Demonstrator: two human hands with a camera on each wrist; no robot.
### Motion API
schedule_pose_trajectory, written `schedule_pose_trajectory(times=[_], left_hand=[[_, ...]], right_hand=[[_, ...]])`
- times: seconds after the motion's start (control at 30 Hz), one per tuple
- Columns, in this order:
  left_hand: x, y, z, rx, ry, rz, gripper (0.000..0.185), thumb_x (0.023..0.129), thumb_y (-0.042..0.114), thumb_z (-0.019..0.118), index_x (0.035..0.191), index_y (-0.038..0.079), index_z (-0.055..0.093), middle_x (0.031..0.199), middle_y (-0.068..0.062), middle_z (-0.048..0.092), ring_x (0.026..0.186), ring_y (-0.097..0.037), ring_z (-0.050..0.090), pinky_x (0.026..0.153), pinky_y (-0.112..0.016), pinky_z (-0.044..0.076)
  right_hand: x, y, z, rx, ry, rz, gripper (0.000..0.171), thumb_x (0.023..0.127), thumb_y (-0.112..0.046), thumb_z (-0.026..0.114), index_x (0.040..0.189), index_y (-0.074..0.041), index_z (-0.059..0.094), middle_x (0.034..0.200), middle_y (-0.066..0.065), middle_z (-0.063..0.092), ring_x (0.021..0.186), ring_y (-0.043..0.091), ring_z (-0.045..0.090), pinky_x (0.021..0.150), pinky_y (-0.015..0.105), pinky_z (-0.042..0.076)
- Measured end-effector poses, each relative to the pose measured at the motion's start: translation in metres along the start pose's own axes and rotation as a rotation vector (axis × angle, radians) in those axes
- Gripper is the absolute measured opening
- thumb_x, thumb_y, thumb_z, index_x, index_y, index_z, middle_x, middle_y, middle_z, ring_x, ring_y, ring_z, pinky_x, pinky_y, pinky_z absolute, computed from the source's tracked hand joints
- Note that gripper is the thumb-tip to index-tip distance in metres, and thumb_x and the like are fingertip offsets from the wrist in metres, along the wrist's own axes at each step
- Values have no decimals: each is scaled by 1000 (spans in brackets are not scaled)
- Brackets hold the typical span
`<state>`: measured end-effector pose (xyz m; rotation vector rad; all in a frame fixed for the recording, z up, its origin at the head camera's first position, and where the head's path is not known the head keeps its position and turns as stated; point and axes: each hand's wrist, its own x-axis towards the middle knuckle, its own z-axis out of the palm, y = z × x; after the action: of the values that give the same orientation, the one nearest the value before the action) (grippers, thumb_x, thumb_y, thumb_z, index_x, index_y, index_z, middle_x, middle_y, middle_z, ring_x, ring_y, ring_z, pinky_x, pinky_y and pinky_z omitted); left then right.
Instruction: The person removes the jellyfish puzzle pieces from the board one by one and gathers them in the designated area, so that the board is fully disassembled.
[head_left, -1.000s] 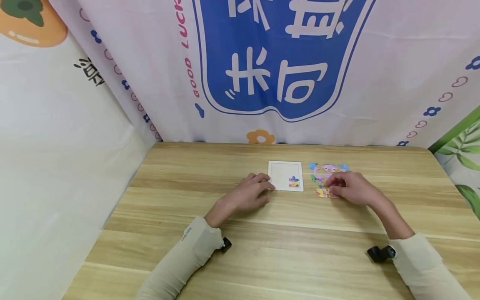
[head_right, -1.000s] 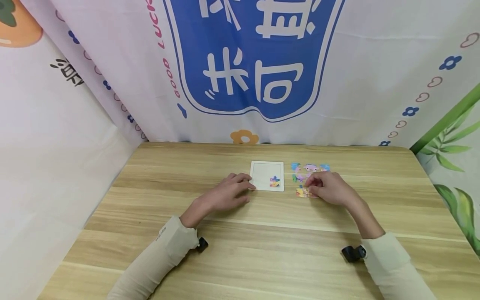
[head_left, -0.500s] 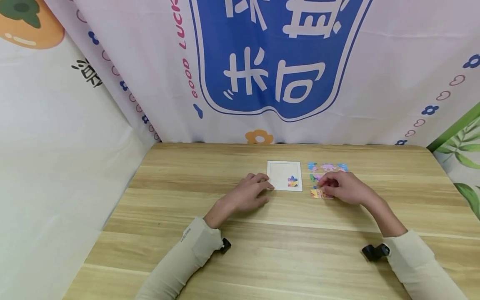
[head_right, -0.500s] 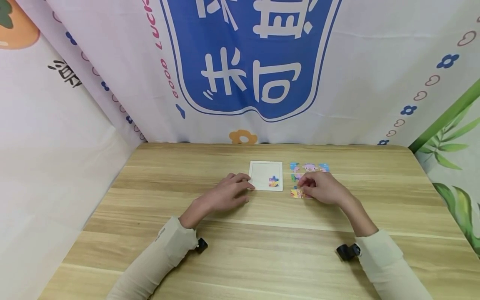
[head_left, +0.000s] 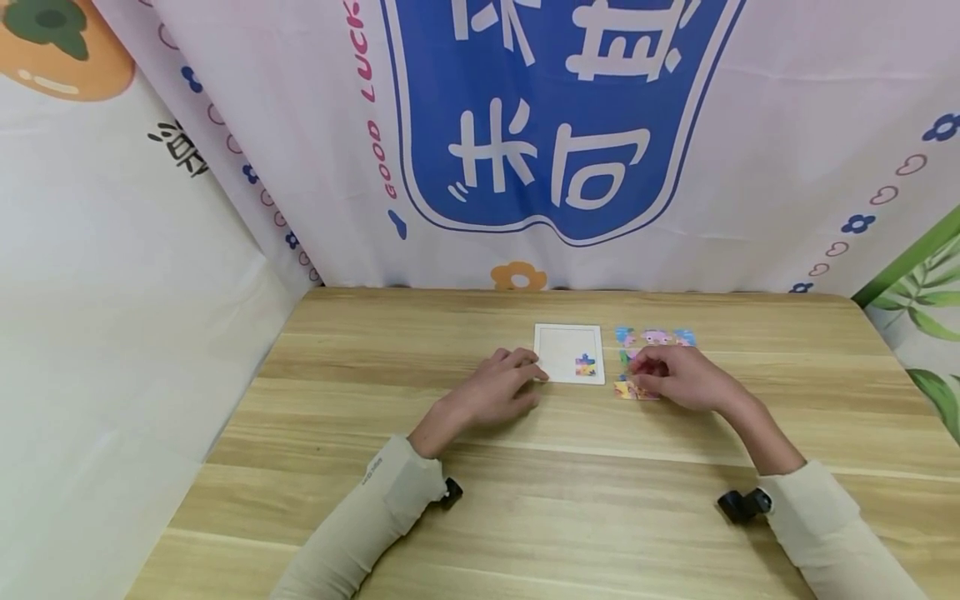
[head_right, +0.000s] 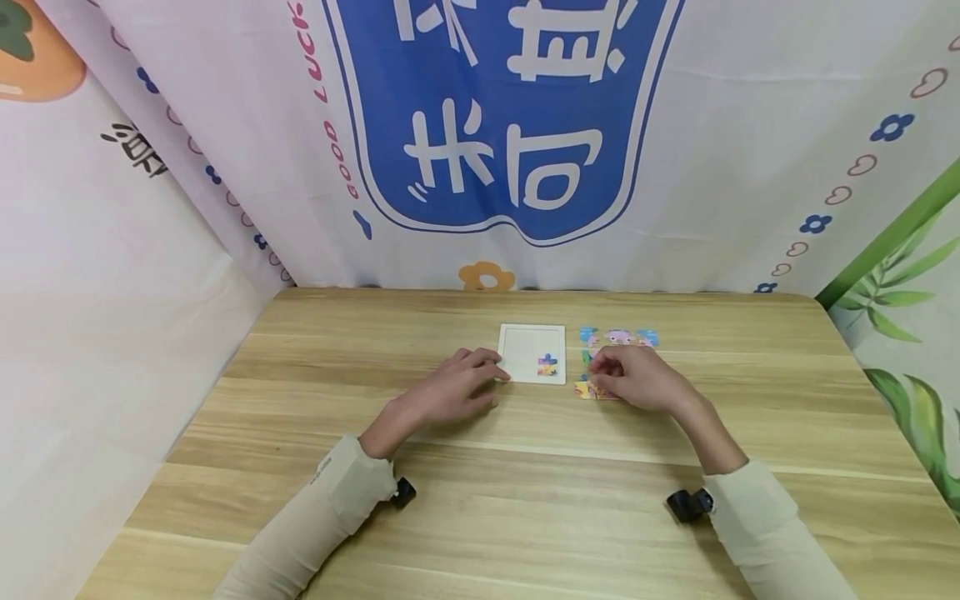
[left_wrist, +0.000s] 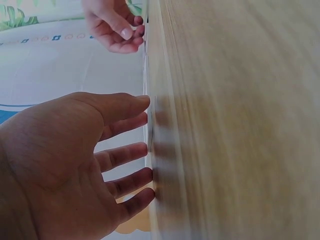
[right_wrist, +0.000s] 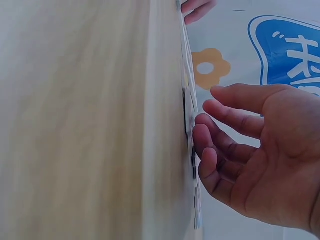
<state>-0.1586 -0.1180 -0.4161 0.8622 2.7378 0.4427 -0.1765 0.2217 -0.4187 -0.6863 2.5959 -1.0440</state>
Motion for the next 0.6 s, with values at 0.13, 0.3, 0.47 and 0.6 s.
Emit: schedule_pose_trajectory(times=[0.13,0.3,0.47,0.6], left_hand=[[0,2,-1,-2,-8,-2,37,109,28,65,145,18,67,164,-7,48,143,-31,47,122,-48,41],[0,3,-1,2,-9,-7,37,108,28,66,144,19,67,164,-7,49,143,-30,48,121,-48,41],[1,1,0,-2,-7,-15,37,108,29,66,144,19,67,164,-6,48,145,-30,47,122,-49,41],[1,1,1,-7,-5,-18,37,108,29,67,144,20,67,164,-6,48,145,-29,47,123,-49,40]], right_hand=[[3,-5,0,32,-4,0,16,103,-10,71,114,1,73,98,8,72,77,13,63,66,24,53],[11,-13,3,44,4,-37,15,102,-8,71,113,2,73,103,12,74,81,15,67,66,26,57],[24,-24,7,-33,15,-52,19,100,-9,72,116,-1,75,107,9,77,93,16,69,82,30,57],[36,-30,10,-23,5,-21,23,100,-9,72,121,-1,74,108,10,77,94,19,68,83,36,57]])
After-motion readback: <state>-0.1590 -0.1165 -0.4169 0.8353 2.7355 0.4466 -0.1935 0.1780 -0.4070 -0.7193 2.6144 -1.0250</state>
